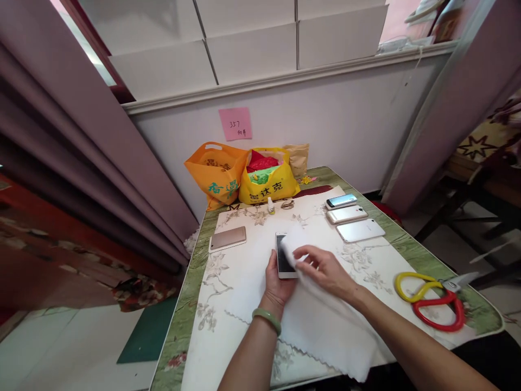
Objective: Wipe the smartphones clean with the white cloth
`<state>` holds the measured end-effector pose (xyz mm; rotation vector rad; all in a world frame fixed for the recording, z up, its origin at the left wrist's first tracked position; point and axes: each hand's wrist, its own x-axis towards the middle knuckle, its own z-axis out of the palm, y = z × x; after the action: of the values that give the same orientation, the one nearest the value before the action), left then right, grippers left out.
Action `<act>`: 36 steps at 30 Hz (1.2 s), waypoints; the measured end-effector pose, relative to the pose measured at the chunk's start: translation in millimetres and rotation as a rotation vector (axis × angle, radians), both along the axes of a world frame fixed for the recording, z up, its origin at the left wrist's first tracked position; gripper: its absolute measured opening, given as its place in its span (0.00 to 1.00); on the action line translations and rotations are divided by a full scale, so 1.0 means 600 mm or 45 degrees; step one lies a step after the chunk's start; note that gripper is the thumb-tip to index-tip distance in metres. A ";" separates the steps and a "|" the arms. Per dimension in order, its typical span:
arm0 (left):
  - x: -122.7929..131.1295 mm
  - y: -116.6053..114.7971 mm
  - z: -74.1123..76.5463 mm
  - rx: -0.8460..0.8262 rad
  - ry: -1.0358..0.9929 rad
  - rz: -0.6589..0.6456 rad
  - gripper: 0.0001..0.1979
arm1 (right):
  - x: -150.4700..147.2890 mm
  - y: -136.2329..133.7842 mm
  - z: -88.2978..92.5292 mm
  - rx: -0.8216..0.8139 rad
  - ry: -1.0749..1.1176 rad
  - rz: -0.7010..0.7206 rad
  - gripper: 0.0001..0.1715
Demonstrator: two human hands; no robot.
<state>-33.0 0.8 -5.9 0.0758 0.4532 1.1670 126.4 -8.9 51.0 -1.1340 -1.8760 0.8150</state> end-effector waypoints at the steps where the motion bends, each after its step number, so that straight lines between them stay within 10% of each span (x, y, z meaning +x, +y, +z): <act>1: -0.001 -0.001 0.000 0.008 -0.029 -0.030 0.25 | -0.011 0.001 -0.001 0.053 -0.010 0.049 0.15; 5: -0.006 -0.007 -0.001 0.020 -0.070 -0.030 0.28 | -0.016 0.020 -0.033 0.430 -0.181 -0.060 0.15; 12: 0.000 -0.007 -0.004 -0.046 -0.022 -0.017 0.22 | -0.007 0.040 -0.081 0.883 -0.633 0.664 0.29; 18: 0.019 0.005 0.010 -0.062 0.075 0.125 0.15 | -0.015 0.052 -0.096 0.673 -0.657 -0.124 0.33; 24: 0.016 0.001 0.004 -0.103 0.157 0.127 0.14 | -0.008 0.043 -0.099 0.966 -0.454 0.436 0.24; 31: 0.028 -0.001 0.023 -0.078 0.179 0.033 0.15 | 0.021 0.084 -0.114 0.775 -0.198 -0.255 0.18; 36: 0.026 -0.003 0.028 -0.087 0.205 -0.001 0.15 | 0.020 0.055 -0.093 0.823 -0.177 0.068 0.11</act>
<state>-17.6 -1.1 10.8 0.1115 0.6346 1.1479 138.7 24.0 -5.0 -0.7425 -2.0704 0.1206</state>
